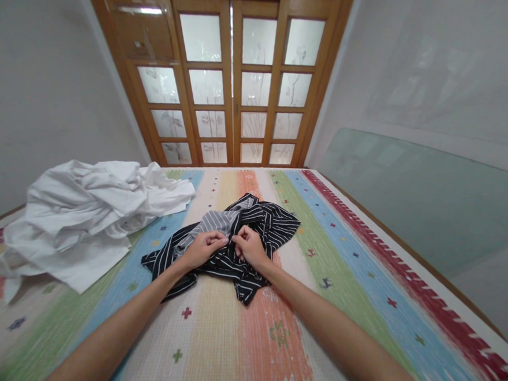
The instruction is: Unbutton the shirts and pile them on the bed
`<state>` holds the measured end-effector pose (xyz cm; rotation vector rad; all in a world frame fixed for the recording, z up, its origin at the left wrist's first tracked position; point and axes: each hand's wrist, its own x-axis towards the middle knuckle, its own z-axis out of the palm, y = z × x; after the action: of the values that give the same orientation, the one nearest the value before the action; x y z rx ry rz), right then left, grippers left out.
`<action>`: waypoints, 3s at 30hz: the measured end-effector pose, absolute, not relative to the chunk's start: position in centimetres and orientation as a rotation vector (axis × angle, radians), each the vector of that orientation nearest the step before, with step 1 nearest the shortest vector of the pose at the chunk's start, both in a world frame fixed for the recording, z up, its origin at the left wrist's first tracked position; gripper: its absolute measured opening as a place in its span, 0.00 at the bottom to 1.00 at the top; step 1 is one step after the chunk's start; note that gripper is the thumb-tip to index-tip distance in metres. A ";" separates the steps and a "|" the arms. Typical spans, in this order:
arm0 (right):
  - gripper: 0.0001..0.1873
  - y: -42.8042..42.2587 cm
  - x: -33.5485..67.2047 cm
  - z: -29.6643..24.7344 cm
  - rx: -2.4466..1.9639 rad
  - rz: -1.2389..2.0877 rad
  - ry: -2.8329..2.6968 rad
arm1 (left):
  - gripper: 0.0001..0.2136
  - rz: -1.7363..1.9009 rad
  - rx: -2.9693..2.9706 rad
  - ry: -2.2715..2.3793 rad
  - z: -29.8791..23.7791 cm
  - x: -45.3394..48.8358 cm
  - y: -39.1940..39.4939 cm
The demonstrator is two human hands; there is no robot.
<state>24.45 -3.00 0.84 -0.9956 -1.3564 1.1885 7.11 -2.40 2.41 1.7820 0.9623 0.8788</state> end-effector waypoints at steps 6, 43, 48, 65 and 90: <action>0.14 -1.5 26.5 3.7 -0.947 1.109 -1.097 | 0.14 0.813 2.042 0.958 4.9 5.3 -2.2; 0.12 -5.6 25.5 7.2 -1.051 1.073 -1.532 | 0.13 1.179 1.942 1.015 10.9 3.6 -5.2; 0.11 -6.0 25.4 7.1 -1.051 1.026 -1.632 | 0.09 1.060 2.089 1.054 11.3 5.1 -5.5; 0.11 -6.5 25.8 6.5 -1.039 1.060 -1.537 | 0.12 0.944 2.188 0.998 8.2 7.8 -5.9; 0.14 -1.8 32.7 8.6 -1.118 0.682 -0.884 | 0.10 1.540 1.756 1.371 9.8 2.0 -5.3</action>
<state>32.70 -1.76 8.61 -1.1181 -0.8844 0.6817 2.04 -5.28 9.77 1.7564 1.3712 1.5398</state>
